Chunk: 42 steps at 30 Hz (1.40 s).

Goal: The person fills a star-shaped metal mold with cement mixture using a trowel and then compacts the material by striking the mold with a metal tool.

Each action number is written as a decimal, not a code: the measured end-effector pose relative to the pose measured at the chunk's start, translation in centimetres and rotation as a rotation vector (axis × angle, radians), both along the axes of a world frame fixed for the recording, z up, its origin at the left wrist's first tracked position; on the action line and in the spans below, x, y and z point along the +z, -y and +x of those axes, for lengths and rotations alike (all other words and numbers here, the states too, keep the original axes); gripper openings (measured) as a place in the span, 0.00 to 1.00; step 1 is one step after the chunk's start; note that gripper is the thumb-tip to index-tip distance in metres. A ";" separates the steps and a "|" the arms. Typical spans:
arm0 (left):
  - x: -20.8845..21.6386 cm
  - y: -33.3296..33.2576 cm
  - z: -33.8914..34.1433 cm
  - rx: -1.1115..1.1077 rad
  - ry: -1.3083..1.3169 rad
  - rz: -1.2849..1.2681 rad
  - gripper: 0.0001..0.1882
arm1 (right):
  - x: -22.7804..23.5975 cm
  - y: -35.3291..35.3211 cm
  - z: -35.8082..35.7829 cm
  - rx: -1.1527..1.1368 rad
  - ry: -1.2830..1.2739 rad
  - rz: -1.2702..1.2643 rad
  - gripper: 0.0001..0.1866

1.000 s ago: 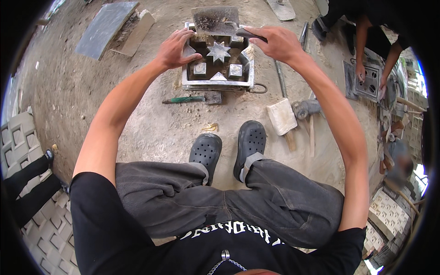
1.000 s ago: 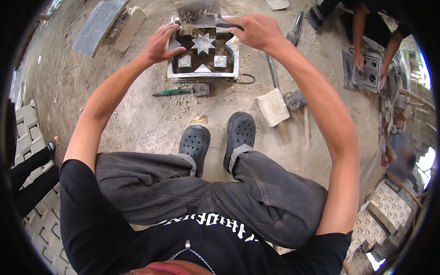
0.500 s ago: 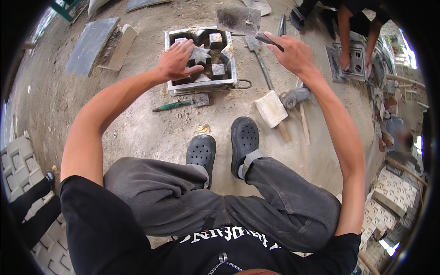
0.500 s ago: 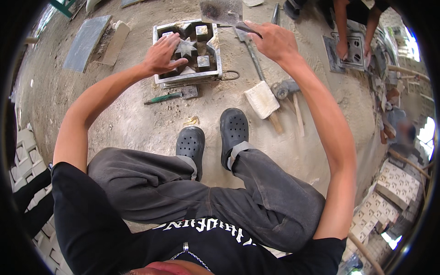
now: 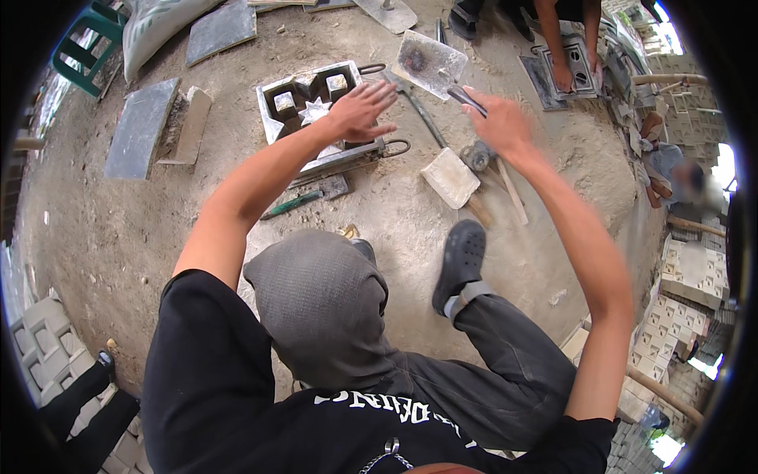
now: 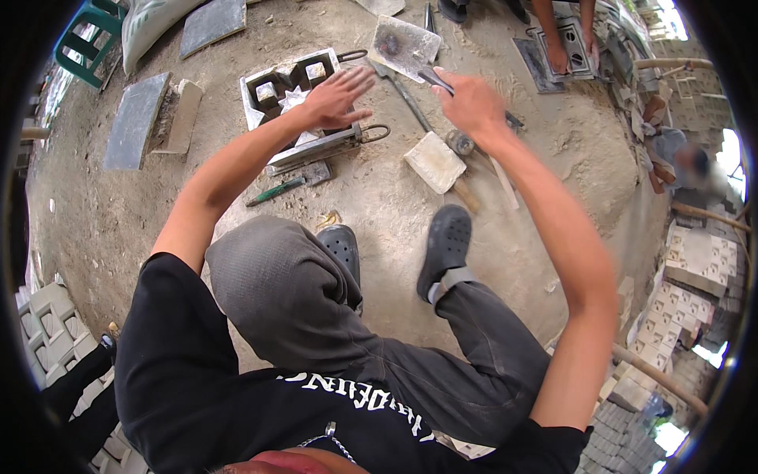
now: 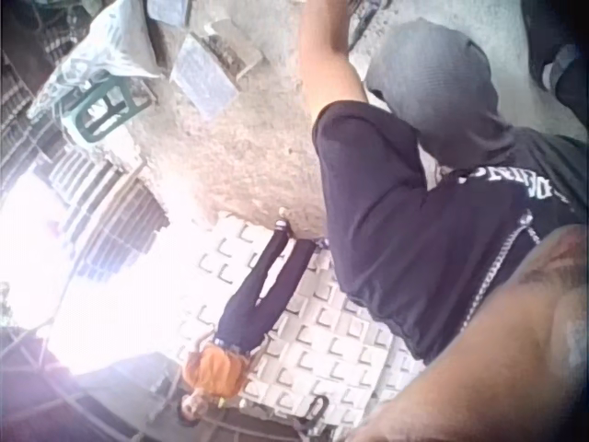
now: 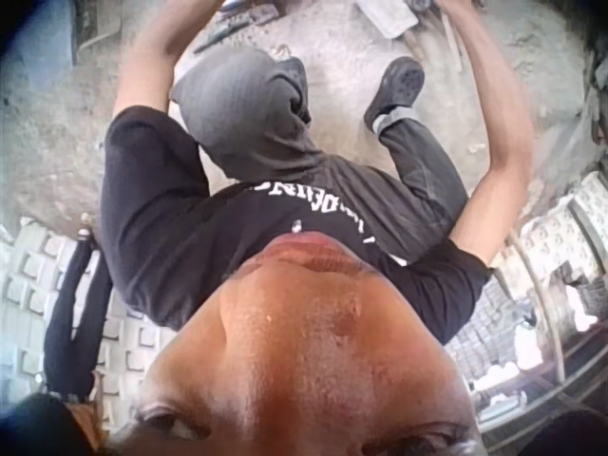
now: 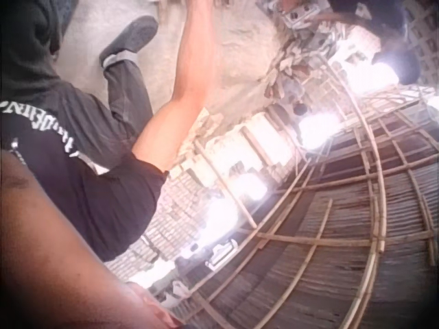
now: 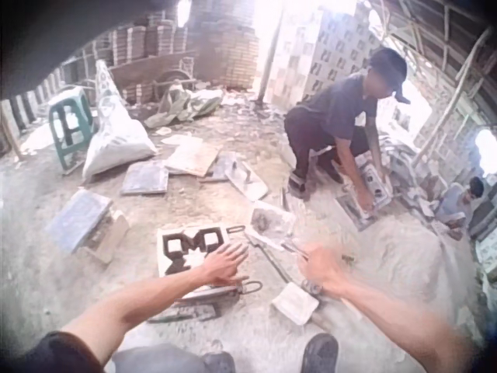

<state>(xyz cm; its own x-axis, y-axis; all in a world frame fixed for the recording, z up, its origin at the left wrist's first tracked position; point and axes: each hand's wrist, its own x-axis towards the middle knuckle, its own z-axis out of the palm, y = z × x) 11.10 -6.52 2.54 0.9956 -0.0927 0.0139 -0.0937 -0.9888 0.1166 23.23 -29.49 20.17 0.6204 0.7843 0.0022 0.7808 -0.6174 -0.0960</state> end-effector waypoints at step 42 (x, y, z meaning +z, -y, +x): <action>1.4 -2.8 -1.9 0.236 -0.039 0.099 0.50 | -0.4 16.9 12.6 -0.490 -0.527 0.134 0.16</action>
<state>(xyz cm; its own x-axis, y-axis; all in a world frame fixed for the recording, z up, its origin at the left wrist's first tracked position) 9.17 -3.71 3.98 0.9894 0.1431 -0.0229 0.1435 -0.9895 0.0173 35.85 -46.42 19.77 0.8454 0.4300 -0.3169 0.2468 -0.8406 -0.4822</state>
